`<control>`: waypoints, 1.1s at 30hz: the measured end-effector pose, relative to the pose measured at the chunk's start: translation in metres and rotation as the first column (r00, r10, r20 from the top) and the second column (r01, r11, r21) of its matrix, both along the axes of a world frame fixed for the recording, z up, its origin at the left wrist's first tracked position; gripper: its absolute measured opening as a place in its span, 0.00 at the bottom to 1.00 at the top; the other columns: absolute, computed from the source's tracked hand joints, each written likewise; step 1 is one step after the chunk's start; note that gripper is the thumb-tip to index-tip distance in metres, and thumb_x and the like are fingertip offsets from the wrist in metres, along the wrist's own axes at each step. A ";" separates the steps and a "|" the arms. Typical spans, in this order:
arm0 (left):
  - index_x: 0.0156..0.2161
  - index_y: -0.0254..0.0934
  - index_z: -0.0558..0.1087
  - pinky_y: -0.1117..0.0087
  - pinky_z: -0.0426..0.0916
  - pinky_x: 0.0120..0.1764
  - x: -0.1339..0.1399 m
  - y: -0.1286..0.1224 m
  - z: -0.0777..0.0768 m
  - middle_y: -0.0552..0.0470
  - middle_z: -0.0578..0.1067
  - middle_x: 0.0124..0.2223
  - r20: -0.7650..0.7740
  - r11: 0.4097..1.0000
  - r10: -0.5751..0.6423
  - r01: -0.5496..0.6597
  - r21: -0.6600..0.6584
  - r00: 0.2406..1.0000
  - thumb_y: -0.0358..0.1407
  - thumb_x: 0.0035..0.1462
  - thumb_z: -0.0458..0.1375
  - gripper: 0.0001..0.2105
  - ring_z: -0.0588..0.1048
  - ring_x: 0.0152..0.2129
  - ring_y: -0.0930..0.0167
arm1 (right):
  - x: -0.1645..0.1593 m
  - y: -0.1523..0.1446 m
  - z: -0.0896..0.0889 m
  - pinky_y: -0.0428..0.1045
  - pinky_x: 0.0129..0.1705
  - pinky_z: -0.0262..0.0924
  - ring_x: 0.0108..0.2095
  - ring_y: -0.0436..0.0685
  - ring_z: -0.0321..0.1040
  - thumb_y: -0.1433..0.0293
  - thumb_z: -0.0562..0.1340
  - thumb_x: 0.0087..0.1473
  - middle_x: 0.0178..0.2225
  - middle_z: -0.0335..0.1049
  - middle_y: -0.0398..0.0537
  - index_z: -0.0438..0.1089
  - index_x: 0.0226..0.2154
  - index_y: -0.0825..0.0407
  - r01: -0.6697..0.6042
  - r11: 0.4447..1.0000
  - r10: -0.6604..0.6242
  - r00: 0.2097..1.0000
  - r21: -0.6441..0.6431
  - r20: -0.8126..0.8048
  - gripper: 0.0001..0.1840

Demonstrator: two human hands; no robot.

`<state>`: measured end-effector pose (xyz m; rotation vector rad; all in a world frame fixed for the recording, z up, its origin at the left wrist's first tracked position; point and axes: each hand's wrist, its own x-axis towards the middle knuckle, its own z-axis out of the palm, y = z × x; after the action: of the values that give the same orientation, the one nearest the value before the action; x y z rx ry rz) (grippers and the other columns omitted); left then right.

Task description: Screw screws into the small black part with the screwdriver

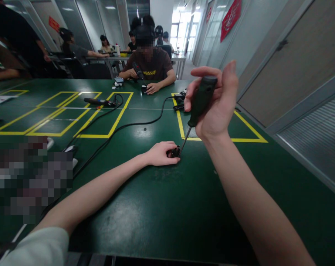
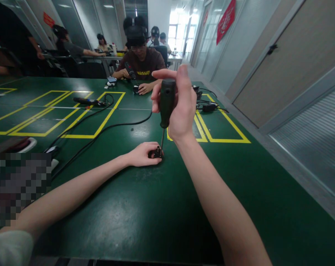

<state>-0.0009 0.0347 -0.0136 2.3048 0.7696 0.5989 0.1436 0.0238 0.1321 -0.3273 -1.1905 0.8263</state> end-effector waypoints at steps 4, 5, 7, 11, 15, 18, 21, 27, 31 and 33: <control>0.36 0.35 0.77 0.71 0.65 0.33 -0.001 0.001 0.001 0.53 0.71 0.34 0.000 1.000 -0.009 0.009 -0.009 1.000 0.45 0.58 0.63 0.13 0.70 0.27 0.73 | -0.004 0.001 0.001 0.47 0.16 0.51 0.15 0.48 0.58 0.43 0.70 0.52 0.19 0.65 0.34 0.68 0.29 0.44 0.064 0.997 -0.062 0.997 0.047 -0.051 0.24; 0.36 0.35 0.77 0.71 0.65 0.33 -0.001 0.001 0.001 0.54 0.70 0.33 -0.002 1.000 -0.011 0.010 -0.009 1.000 0.45 0.58 0.63 0.13 0.70 0.27 0.73 | -0.005 0.001 0.001 0.46 0.16 0.50 0.14 0.48 0.55 0.44 0.72 0.51 0.19 0.63 0.33 0.66 0.28 0.44 0.087 0.995 -0.084 0.994 0.050 -0.070 0.24; 0.35 0.35 0.76 0.71 0.65 0.33 -0.001 0.001 0.001 0.54 0.70 0.33 -0.007 1.000 -0.011 0.011 -0.003 1.000 0.45 0.59 0.63 0.13 0.70 0.27 0.73 | -0.005 0.001 0.001 0.46 0.15 0.49 0.14 0.47 0.54 0.44 0.72 0.50 0.19 0.63 0.34 0.66 0.26 0.45 0.100 0.994 -0.097 0.992 0.043 -0.077 0.26; 0.35 0.35 0.77 0.71 0.65 0.33 -0.002 0.001 0.002 0.54 0.69 0.32 -0.015 1.000 -0.003 0.002 -0.007 1.000 0.44 0.59 0.63 0.12 0.70 0.28 0.72 | -0.002 0.003 0.001 0.48 0.16 0.54 0.15 0.49 0.59 0.37 0.64 0.54 0.20 0.65 0.39 0.71 0.25 0.46 0.058 0.998 -0.058 0.998 0.010 -0.018 0.30; 0.36 0.35 0.77 0.71 0.65 0.34 -0.002 0.001 0.003 0.54 0.69 0.32 -0.001 1.000 -0.010 0.010 -0.025 1.000 0.45 0.59 0.62 0.13 0.69 0.28 0.72 | 0.000 0.005 -0.001 0.49 0.16 0.54 0.16 0.51 0.60 0.34 0.60 0.55 0.18 0.63 0.40 0.73 0.26 0.45 -0.002 1.000 0.002 1.000 -0.020 0.024 0.32; 0.36 0.34 0.77 0.71 0.65 0.33 -0.001 0.001 0.003 0.53 0.69 0.32 0.016 1.000 -0.015 0.015 -0.026 1.000 0.45 0.59 0.62 0.14 0.69 0.28 0.72 | 0.001 0.004 -0.002 0.49 0.18 0.56 0.16 0.51 0.60 0.32 0.58 0.55 0.18 0.63 0.40 0.73 0.27 0.44 -0.031 0.999 0.032 0.999 -0.024 0.043 0.33; 0.37 0.34 0.77 0.71 0.64 0.33 -0.001 0.001 0.001 0.53 0.70 0.33 0.013 1.000 -0.008 0.009 -0.025 1.000 0.46 0.60 0.61 0.14 0.69 0.28 0.72 | 0.001 0.003 -0.002 0.50 0.18 0.56 0.17 0.53 0.59 0.34 0.60 0.55 0.18 0.63 0.40 0.73 0.27 0.43 -0.050 0.998 0.051 0.997 -0.030 0.049 0.31; 0.37 0.34 0.78 0.71 0.65 0.33 -0.001 0.001 0.001 0.52 0.72 0.35 0.006 0.999 -0.005 0.005 -0.039 1.000 0.45 0.61 0.61 0.14 0.69 0.27 0.73 | 0.001 0.003 -0.002 0.52 0.19 0.52 0.16 0.53 0.53 0.35 0.61 0.54 0.17 0.62 0.40 0.73 0.27 0.41 -0.037 0.998 0.040 0.997 -0.040 0.065 0.29; 0.37 0.34 0.79 0.71 0.64 0.33 0.000 0.000 0.002 0.52 0.73 0.35 0.013 0.999 0.007 -0.007 -0.045 1.000 0.44 0.60 0.61 0.13 0.69 0.27 0.73 | 0.000 -0.001 -0.001 0.51 0.19 0.52 0.16 0.53 0.54 0.31 0.56 0.54 0.18 0.62 0.39 0.70 0.29 0.41 0.000 0.998 0.006 0.994 -0.058 0.111 0.32; 0.37 0.34 0.79 0.72 0.64 0.32 0.000 -0.001 0.001 0.52 0.73 0.35 0.016 0.999 0.017 -0.016 -0.044 1.000 0.43 0.60 0.62 0.12 0.69 0.27 0.73 | 0.000 -0.003 0.000 0.50 0.18 0.51 0.15 0.52 0.53 0.31 0.57 0.54 0.17 0.61 0.38 0.69 0.29 0.41 -0.005 0.999 0.010 0.993 -0.047 0.115 0.32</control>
<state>-0.0006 0.0342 -0.0123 2.2533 0.7871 0.6018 0.1436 0.0211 0.1326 -0.4138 -1.2820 0.8522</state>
